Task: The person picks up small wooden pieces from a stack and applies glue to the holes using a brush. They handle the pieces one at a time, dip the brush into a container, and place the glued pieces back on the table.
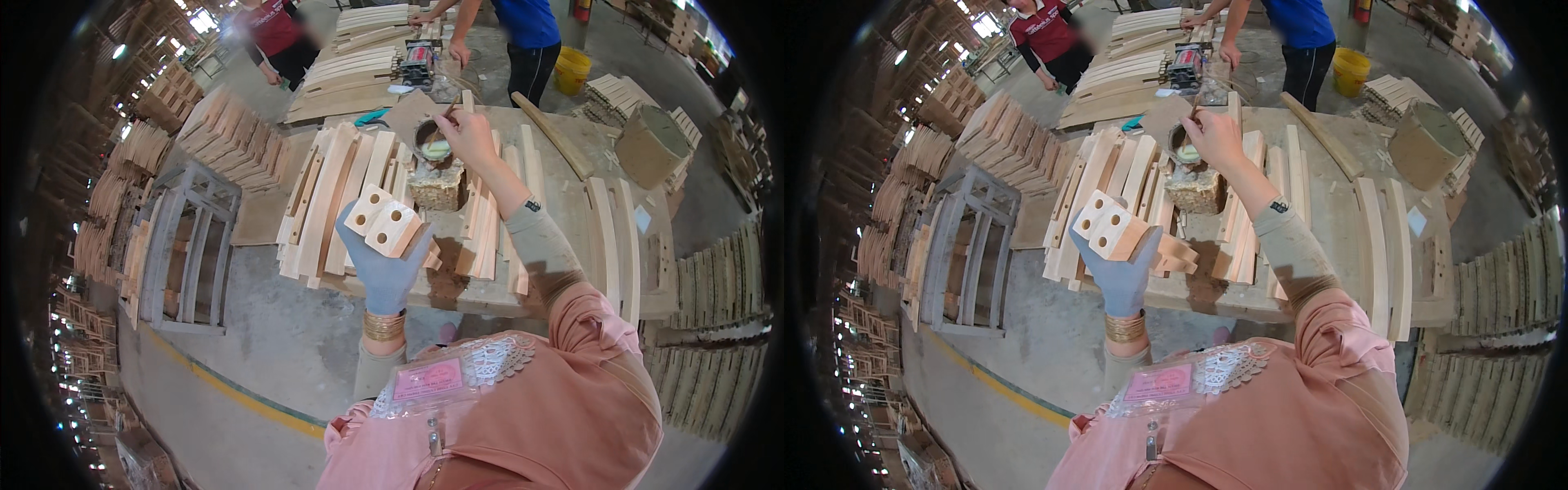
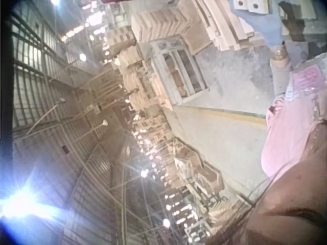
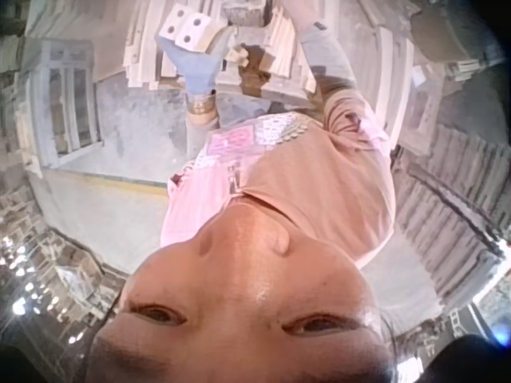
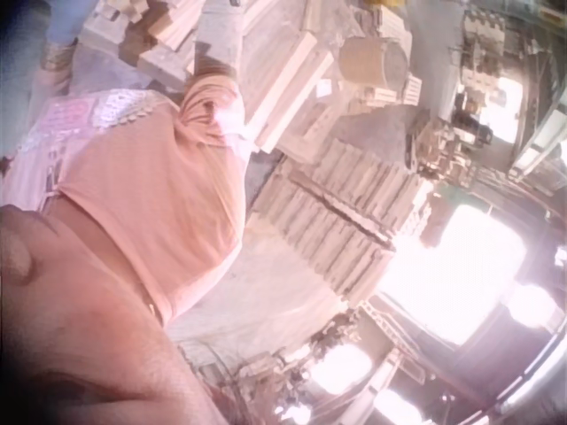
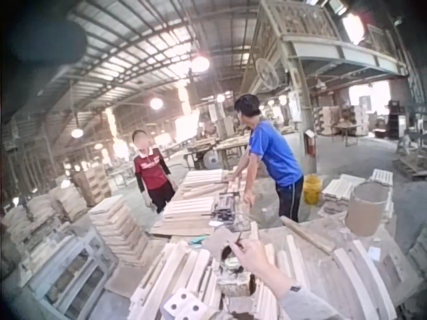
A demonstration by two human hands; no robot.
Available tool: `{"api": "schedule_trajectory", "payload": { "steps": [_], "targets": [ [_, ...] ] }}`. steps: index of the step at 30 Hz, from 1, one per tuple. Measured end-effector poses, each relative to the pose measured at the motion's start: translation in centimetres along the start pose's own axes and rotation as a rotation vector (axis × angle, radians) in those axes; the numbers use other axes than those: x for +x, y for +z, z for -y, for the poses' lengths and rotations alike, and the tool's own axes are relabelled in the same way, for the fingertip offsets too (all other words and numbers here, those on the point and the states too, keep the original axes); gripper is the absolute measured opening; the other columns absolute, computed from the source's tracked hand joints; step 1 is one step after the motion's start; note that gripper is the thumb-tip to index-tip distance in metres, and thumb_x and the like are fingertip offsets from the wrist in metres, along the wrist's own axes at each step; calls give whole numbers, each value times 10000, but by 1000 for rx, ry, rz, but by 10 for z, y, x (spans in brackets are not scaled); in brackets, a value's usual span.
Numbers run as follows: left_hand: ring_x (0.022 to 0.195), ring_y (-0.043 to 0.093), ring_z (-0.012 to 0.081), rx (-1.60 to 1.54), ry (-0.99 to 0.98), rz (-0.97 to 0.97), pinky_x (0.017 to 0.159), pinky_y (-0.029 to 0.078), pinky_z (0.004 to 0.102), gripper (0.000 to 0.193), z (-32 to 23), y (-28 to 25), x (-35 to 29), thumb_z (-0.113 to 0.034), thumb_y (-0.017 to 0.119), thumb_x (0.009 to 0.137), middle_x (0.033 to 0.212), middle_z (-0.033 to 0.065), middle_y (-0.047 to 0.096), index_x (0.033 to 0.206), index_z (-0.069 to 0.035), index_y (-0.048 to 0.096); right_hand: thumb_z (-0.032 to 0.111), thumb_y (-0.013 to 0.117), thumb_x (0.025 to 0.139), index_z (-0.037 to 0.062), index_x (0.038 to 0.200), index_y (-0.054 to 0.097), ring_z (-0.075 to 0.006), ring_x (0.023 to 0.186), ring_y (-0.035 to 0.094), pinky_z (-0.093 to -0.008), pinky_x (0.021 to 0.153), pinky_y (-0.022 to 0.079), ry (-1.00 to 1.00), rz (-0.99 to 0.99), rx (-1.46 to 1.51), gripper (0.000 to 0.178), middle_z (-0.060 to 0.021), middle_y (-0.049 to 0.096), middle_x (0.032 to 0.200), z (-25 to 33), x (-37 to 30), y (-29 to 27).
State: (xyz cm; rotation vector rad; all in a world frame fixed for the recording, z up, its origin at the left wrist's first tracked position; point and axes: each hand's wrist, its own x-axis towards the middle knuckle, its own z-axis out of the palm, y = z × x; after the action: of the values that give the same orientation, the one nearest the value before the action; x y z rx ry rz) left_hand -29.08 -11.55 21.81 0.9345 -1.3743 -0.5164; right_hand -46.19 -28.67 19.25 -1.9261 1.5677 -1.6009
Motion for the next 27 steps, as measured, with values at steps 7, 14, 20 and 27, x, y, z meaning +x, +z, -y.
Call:
{"api": "schedule_trajectory", "payload": {
  "steps": [7,14,20,27],
  "targets": [
    [1031,510,202,80,29,-26,875,463,330,785,6,0,-4,-7,782,599,1143,130,487,1224,-40,309,308,608,814,15,745,635,-364,632,591,-423,576,462,9,8,0,302,-178,605,647,-8,-3,7],
    [1044,512,204,156,63,-31,872,471,324,776,7,1,-7,10,768,614,1157,135,490,1233,-33,302,292,618,812,-15,718,617,-375,619,583,-415,563,453,46,-39,58,321,-199,586,627,-13,-6,-1],
    [1072,507,200,97,-7,-38,882,470,328,791,0,9,-6,-19,793,604,1164,135,486,1229,-32,308,265,620,821,-35,791,635,-234,568,616,-326,545,467,204,-94,290,302,-146,623,622,-25,-16,0],
    [994,507,193,34,-6,-8,815,481,315,801,2,13,-4,-71,813,595,1104,103,420,1205,-37,295,194,599,857,-37,842,610,-92,570,588,-222,522,467,388,-161,572,232,-84,656,701,-46,-19,-7]
  ]
}}
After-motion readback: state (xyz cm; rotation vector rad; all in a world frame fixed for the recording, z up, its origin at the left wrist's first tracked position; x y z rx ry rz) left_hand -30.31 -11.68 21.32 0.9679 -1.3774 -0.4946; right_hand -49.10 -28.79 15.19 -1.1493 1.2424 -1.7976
